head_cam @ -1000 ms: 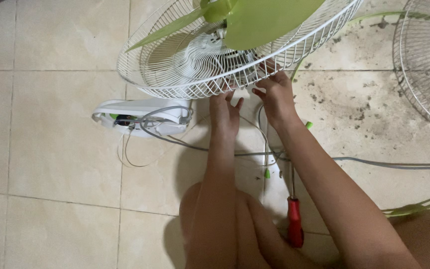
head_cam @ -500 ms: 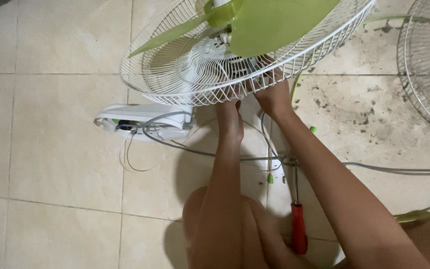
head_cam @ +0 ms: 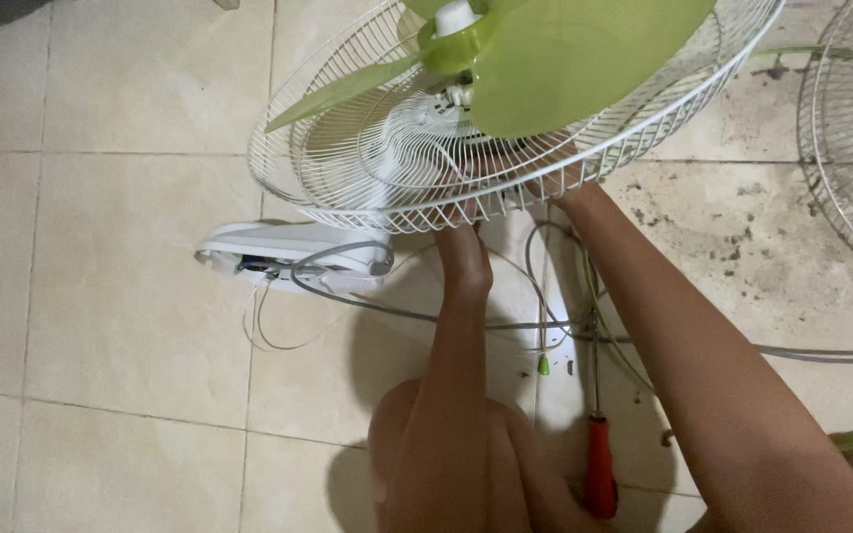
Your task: The person cleans a disassembled pedestal fan on the floor. They wipe the front and back metal grilles and the central hub with a cloth, then use a screwdriver to adjust the motor housing and base.
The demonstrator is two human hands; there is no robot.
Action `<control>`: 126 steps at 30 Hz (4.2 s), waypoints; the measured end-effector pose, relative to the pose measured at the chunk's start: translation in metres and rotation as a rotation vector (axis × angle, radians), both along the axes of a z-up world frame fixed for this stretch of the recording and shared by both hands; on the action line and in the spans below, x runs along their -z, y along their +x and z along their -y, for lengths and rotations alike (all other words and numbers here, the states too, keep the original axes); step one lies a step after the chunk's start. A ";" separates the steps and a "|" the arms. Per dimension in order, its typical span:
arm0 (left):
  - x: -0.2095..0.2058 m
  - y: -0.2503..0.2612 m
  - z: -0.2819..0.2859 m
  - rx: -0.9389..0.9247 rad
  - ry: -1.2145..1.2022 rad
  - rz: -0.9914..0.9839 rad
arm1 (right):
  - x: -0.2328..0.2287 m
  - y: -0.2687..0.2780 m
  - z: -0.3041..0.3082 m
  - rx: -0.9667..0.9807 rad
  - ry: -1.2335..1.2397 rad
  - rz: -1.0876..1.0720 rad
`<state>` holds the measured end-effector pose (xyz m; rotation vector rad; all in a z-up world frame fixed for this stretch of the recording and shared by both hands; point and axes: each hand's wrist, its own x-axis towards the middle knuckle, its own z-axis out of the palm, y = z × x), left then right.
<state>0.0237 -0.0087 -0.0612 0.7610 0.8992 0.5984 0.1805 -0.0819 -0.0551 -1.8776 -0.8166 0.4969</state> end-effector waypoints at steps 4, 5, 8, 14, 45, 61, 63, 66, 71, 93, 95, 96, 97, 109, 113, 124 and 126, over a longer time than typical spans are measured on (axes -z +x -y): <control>0.010 -0.004 0.002 -0.036 0.214 -0.108 | -0.009 -0.003 0.000 -0.019 0.047 -0.056; 0.012 -0.008 0.002 -0.064 0.302 -0.124 | -0.011 -0.009 0.001 -0.026 0.045 -0.069; 0.007 -0.017 -0.002 -0.031 0.660 -0.381 | -0.030 -0.020 0.001 -0.040 0.022 -0.113; -0.050 -0.031 0.004 -0.212 0.551 0.164 | -0.115 -0.047 -0.010 0.010 -0.257 -0.292; -0.289 -0.157 0.046 0.117 0.344 0.164 | -0.314 -0.127 0.015 -0.053 -0.620 -0.123; -0.271 -0.148 0.072 0.156 0.652 -0.077 | -0.317 -0.121 0.026 -0.098 -0.637 -0.323; -0.274 -0.155 0.083 0.178 0.863 -0.158 | -0.316 -0.123 0.028 -0.109 -0.643 -0.338; -0.276 -0.163 0.097 0.167 1.181 -0.199 | -0.315 -0.129 0.030 -0.122 -0.613 -0.394; -0.279 -0.155 0.095 0.008 1.475 -0.283 | -0.318 -0.131 0.036 -0.182 -0.531 -0.431; -0.273 -0.137 0.095 0.181 1.630 -0.251 | -0.261 -0.131 0.121 0.042 0.120 -0.560; -0.274 -0.138 0.097 0.199 1.649 -0.281 | -0.257 -0.133 0.123 0.047 0.135 -0.545; -0.274 -0.137 0.099 0.193 1.649 -0.273 | -0.255 -0.133 0.124 0.050 0.152 -0.540; -0.275 -0.135 0.100 0.188 1.648 -0.266 | -0.254 -0.133 0.123 0.052 0.169 -0.536; -0.274 -0.134 0.116 0.186 1.594 -0.369 | -0.234 -0.135 0.124 0.059 0.217 -0.527; -0.275 -0.137 0.124 0.163 1.566 -0.368 | -0.229 -0.137 0.126 0.048 0.220 -0.483; -0.274 -0.145 0.131 0.122 1.578 -0.405 | -0.234 -0.171 0.140 0.212 0.446 -0.583; -0.273 -0.146 0.129 0.097 1.598 -0.400 | -0.234 -0.182 0.147 0.217 0.489 -0.592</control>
